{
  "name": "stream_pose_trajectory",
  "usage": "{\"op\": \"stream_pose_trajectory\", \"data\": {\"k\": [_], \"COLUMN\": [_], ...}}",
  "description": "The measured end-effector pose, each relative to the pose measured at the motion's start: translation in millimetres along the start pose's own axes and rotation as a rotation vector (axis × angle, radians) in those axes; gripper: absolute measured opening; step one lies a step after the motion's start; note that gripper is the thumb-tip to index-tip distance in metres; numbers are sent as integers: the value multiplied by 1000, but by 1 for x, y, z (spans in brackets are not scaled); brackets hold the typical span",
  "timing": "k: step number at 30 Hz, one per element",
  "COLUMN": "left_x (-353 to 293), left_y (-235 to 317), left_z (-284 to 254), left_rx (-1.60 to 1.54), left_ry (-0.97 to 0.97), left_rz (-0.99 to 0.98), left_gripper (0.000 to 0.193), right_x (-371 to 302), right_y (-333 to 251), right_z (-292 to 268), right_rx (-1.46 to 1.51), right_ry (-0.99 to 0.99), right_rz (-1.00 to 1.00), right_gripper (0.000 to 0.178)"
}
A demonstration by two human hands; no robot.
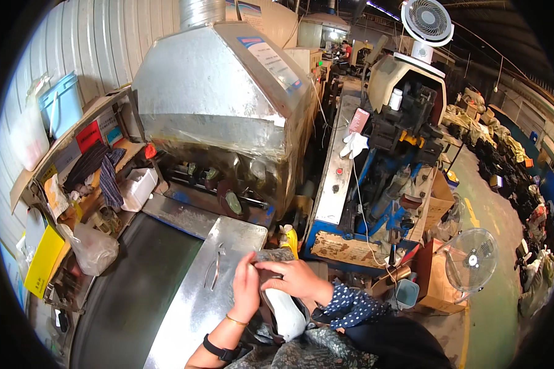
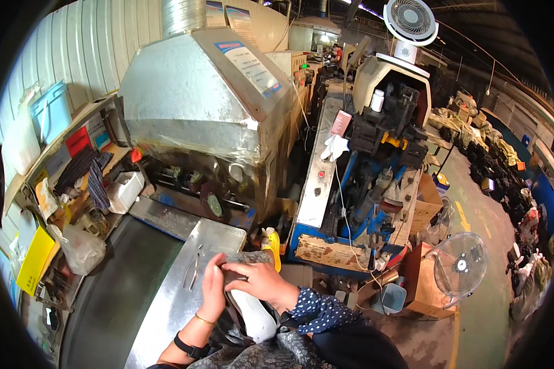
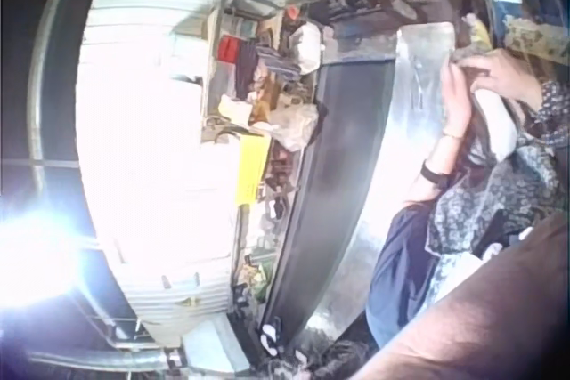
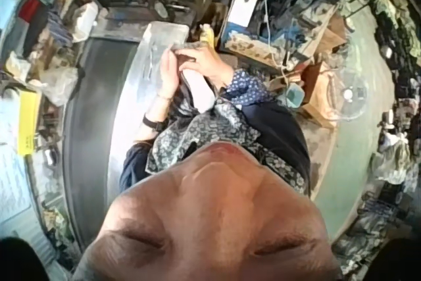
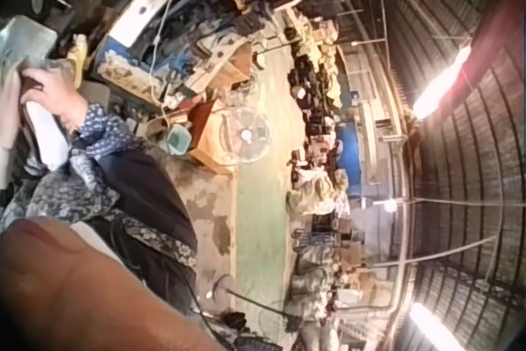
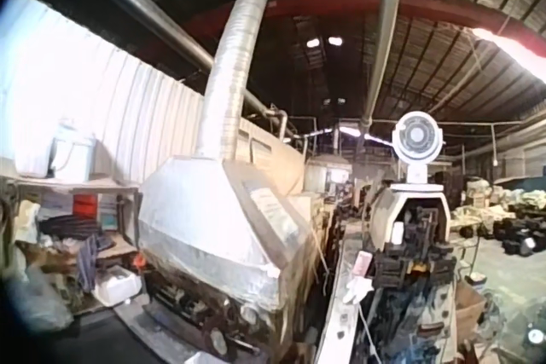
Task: Applying adhesive to a shoe upper and attaching the sole as part of the manufacturing process.
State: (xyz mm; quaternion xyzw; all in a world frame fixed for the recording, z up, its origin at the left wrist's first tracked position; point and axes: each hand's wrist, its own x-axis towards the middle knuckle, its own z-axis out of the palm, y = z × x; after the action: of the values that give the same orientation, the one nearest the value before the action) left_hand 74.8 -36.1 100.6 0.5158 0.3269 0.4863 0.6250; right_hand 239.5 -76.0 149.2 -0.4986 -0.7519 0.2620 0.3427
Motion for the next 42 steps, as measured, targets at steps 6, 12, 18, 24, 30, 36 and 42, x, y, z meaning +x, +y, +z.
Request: {"op": "stream_pose_trajectory", "data": {"k": [6,12,18,24,30,36,42], "left_x": [4,29,13,16,25,20,-13], "left_y": [-3,15,-16,-23,-5,-14,10], "left_z": [-24,-27,-23,-23,-43,-60,-22], "left_rx": [777,116,164,248,342,-672,1544], "left_ry": [-74,-212,-120,-146,-289,-373,26], "left_rz": [332,-175,-119,-125,-302,-378,-249], "left_gripper": [49,44,46,45,48,54,38], "right_x": [-113,-79,-63,-42,-45,-82,-47], "right_y": [55,42,51,14,37,33,8], "right_z": [87,27,72,64,48,62,68], "right_rx": [395,792,552,-743,-356,697,597], "right_ry": [293,309,109,37,-170,-36,-90], "right_rz": [524,500,640,119,264,349,388], "right_gripper": [29,33,51,28,46,73,77]}}
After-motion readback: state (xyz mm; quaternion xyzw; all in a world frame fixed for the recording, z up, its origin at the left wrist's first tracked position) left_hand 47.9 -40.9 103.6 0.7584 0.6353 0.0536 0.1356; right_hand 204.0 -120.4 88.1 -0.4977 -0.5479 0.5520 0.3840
